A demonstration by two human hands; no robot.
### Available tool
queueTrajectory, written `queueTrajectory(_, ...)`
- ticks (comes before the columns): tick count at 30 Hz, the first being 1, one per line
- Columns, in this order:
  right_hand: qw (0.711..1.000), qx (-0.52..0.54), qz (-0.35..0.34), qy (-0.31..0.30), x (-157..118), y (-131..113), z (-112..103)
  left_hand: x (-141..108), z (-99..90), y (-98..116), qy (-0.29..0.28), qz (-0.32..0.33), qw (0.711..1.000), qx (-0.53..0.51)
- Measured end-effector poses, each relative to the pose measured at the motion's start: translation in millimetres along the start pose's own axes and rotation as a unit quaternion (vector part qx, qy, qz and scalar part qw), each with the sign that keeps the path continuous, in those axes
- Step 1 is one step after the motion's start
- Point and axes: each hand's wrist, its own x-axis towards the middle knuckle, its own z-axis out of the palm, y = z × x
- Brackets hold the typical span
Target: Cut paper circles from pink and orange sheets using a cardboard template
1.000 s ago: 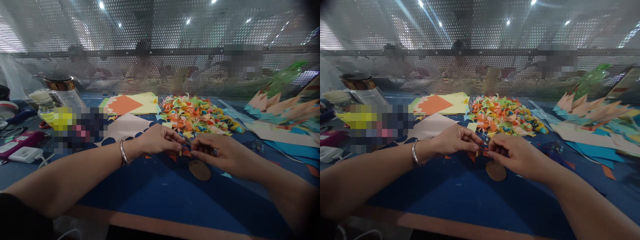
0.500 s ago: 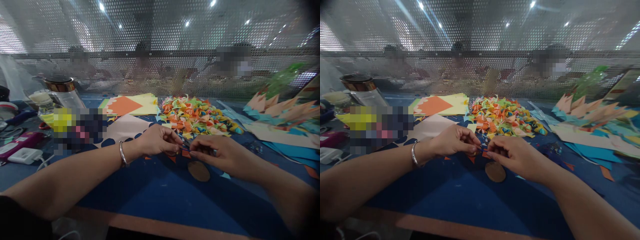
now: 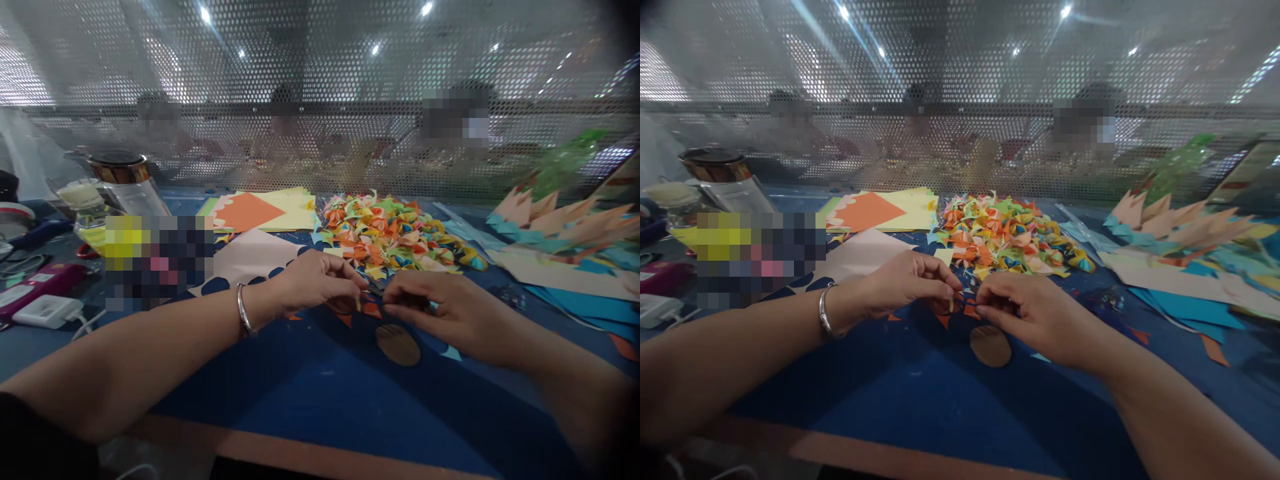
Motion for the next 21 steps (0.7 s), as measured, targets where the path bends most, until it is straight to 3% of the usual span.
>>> queueTrajectory(21, 1.000, 0.002, 0.010, 0.020, 0.7, 2.6, 6.9, 5.6, -2.9, -7.7, 0.008, 0.020, 1.000, 0.005)
